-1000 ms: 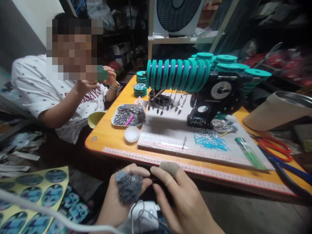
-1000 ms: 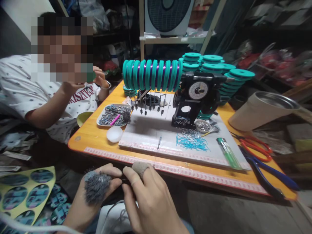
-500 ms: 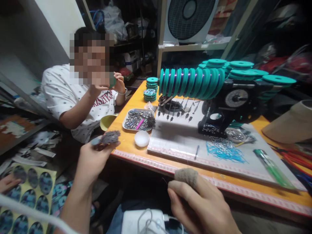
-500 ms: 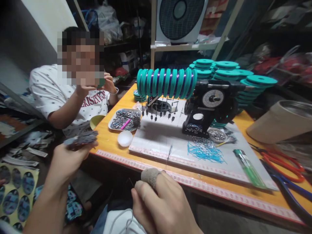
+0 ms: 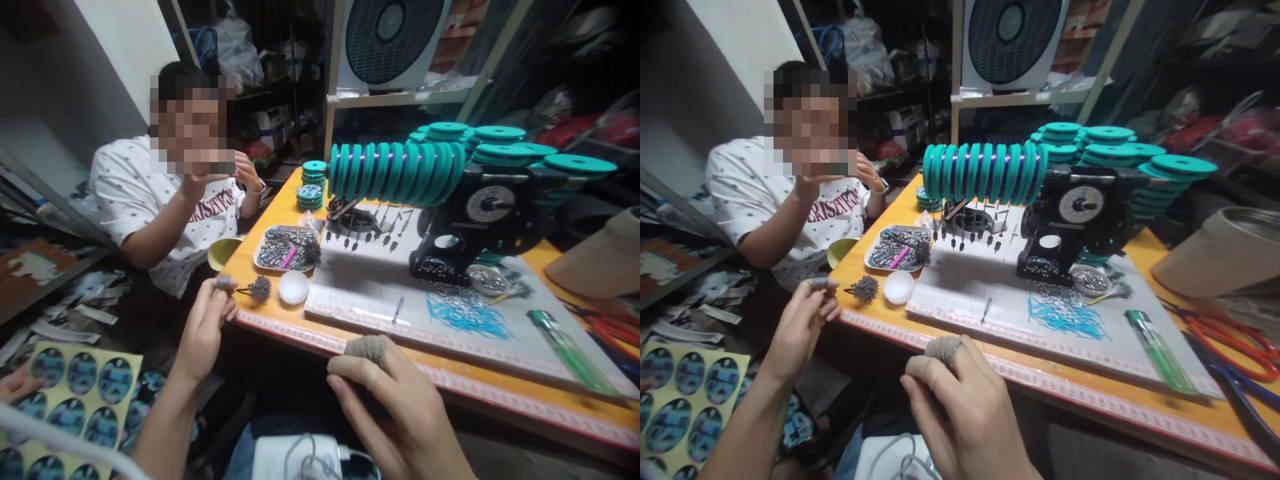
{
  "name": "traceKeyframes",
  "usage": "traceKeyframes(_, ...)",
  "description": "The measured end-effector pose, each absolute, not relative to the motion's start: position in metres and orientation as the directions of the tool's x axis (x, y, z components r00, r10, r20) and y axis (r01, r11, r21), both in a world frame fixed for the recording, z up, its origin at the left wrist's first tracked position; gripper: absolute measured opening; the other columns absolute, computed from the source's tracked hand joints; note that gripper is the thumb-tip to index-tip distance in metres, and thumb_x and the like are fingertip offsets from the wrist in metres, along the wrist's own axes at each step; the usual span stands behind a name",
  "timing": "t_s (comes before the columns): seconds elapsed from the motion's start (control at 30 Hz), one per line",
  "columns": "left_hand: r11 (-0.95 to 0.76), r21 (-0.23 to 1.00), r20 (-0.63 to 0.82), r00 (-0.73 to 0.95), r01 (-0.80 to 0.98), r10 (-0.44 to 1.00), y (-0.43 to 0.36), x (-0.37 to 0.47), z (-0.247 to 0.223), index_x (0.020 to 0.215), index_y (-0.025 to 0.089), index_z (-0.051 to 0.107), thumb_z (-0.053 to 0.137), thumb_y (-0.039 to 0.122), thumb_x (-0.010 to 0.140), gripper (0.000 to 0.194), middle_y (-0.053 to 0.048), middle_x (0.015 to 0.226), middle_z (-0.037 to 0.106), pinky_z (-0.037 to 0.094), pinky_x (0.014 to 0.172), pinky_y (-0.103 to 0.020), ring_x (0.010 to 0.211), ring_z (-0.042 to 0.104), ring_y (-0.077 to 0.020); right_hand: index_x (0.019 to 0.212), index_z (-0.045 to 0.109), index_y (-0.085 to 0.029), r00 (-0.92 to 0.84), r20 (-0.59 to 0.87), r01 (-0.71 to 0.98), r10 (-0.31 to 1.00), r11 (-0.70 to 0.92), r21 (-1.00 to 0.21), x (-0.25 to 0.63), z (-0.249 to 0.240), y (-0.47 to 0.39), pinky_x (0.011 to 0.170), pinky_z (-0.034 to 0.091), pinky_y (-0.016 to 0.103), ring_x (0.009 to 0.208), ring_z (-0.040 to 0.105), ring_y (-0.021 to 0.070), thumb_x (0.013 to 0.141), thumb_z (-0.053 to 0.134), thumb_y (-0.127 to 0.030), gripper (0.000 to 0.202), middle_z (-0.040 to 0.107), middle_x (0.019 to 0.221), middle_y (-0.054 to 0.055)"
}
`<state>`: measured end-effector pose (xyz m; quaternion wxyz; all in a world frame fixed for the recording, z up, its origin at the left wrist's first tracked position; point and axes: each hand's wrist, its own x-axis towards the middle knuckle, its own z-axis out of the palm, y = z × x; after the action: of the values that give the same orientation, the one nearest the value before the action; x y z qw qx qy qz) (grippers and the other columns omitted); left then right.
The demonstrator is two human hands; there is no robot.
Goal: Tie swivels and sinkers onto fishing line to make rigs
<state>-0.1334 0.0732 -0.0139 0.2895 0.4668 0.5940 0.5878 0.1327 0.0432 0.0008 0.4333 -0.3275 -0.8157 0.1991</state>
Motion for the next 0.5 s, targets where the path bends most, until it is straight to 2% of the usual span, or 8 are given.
traceKeyframes(0.07,-0.169,0.979,0.200,-0.359,0.118,0.911,0.063,-0.119,-0.015,0.100,0.022,0.056,0.047,0.044,0.099,0.024,0.001,0.084,0.050,0.044,0.064,-0.025,0.065,0.043,-0.0117,0.102,0.065,-0.019,-0.385,0.585,0.354,0.714,0.700,-0.620,0.131,0.001,0.043,0.069,0.051,0.030,0.080,0.059,0.0174,0.091,0.061,-0.006,0.018,0.062,0.087,0.005)
traceKeyframes(0.13,-0.169,0.985,0.174,-0.296,0.046,0.939,0.050,-0.100,-0.015,0.099,0.022,0.057,0.049,0.042,0.100,0.021,0.000,0.089,0.053,0.047,0.068,-0.026,0.069,0.047,-0.0119,0.101,0.066,-0.020,-0.342,0.597,0.344,0.726,0.688,-0.639,0.127,0.002,0.041,0.069,0.050,0.030,0.080,0.059,0.0172,0.091,0.061,-0.005,0.018,0.062,0.086,0.004)
traceKeyframes(0.23,-0.047,0.996,0.039,-0.098,-0.080,0.994,0.031,-0.067,-0.015,0.094,0.020,0.061,0.054,0.041,0.099,0.022,-0.003,0.089,0.061,0.050,0.076,-0.029,0.076,0.057,-0.0152,0.098,0.068,-0.020,-0.258,0.609,0.325,0.750,0.661,-0.677,0.121,0.004,0.040,0.068,0.050,0.030,0.079,0.059,0.0169,0.091,0.061,-0.007,0.016,0.064,0.085,0.003)
traceKeyframes(0.3,0.045,0.987,-0.046,0.000,-0.151,0.999,0.021,-0.048,-0.015,0.091,0.020,0.062,0.058,0.043,0.096,0.024,-0.003,0.084,0.062,0.051,0.076,-0.027,0.077,0.059,-0.0157,0.096,0.069,-0.020,-0.215,0.601,0.299,0.769,0.638,-0.710,0.119,0.005,0.040,0.068,0.050,0.029,0.079,0.059,0.0164,0.092,0.062,-0.008,0.015,0.065,0.081,0.002)
traceKeyframes(0.4,0.101,0.978,-0.107,-0.019,-0.180,0.994,0.012,-0.028,-0.014,0.089,0.020,0.065,0.065,0.046,0.091,0.026,-0.001,0.078,0.061,0.049,0.071,-0.024,0.073,0.057,-0.0144,0.099,0.072,-0.021,-0.180,0.578,0.277,0.796,0.605,-0.746,0.121,0.003,0.040,0.068,0.050,0.029,0.078,0.060,0.0165,0.092,0.064,-0.008,0.017,0.064,0.079,0.002)
traceKeyframes(0.5,0.099,0.985,-0.107,-0.051,-0.144,0.993,0.007,-0.017,-0.015,0.083,0.021,0.064,0.065,0.050,0.090,0.030,0.000,0.074,0.059,0.048,0.067,-0.023,0.070,0.055,-0.0145,0.102,0.074,-0.022,-0.175,0.575,0.283,0.799,0.600,-0.748,0.126,0.000,0.038,0.068,0.052,0.030,0.079,0.061,0.0173,0.092,0.064,-0.009,0.019,0.065,0.083,0.003)
